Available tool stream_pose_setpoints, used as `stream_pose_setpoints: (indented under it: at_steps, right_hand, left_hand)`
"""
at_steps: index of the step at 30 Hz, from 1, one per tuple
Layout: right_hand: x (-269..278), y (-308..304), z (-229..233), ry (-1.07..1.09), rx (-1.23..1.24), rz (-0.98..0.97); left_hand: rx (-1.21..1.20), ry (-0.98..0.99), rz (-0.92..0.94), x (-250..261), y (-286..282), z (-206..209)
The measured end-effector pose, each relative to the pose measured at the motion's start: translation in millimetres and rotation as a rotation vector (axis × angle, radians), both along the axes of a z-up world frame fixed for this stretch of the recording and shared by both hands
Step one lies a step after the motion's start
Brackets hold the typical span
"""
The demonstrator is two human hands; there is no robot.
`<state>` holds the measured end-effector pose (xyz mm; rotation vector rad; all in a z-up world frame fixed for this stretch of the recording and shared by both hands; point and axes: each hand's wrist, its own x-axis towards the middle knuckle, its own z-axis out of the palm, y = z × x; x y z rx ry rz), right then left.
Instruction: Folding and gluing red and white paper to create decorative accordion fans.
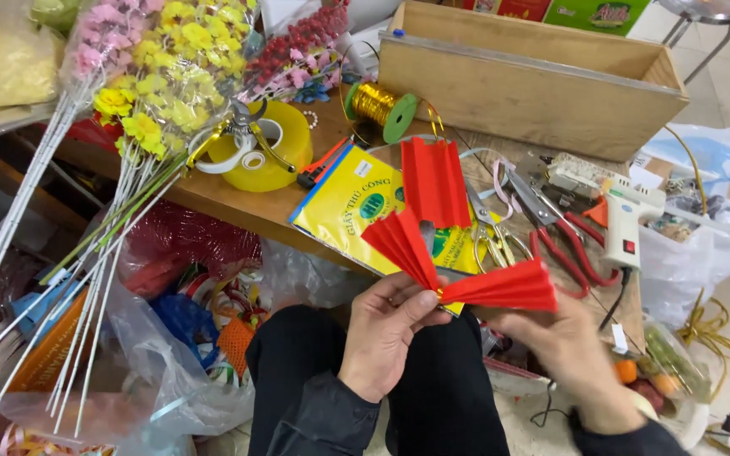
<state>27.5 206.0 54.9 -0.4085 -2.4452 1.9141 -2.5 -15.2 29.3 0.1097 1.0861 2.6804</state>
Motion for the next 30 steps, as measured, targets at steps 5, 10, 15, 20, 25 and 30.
stream_pose_setpoints:
  at_steps: [5,10,15,20,25,30]
  right_hand:
    - [-9,-20,-3,0.258,-0.148,0.268]
    - [-6,-18,7,0.277,-0.028,0.443]
    - [5,-12,-6,0.157,-0.337,0.330]
    - [8,-12,-9,0.253,-0.563,0.471]
    - [9,-20,2,0.237,-0.668,0.495]
    - [9,-21,-7,0.282,-0.686,0.399]
  left_hand:
    - [-0.052,0.067,-0.182,13,-1,6]
    - [-0.055,0.132,-0.336,20,-4,5]
    - [-0.080,0.112,-0.452,20,-5,7]
    - [-0.056,0.094,-0.518,21,-4,2]
    - [-0.249,0.035,-0.446,26,0,22]
    - [-0.754,0.381,-0.074,38,4,44]
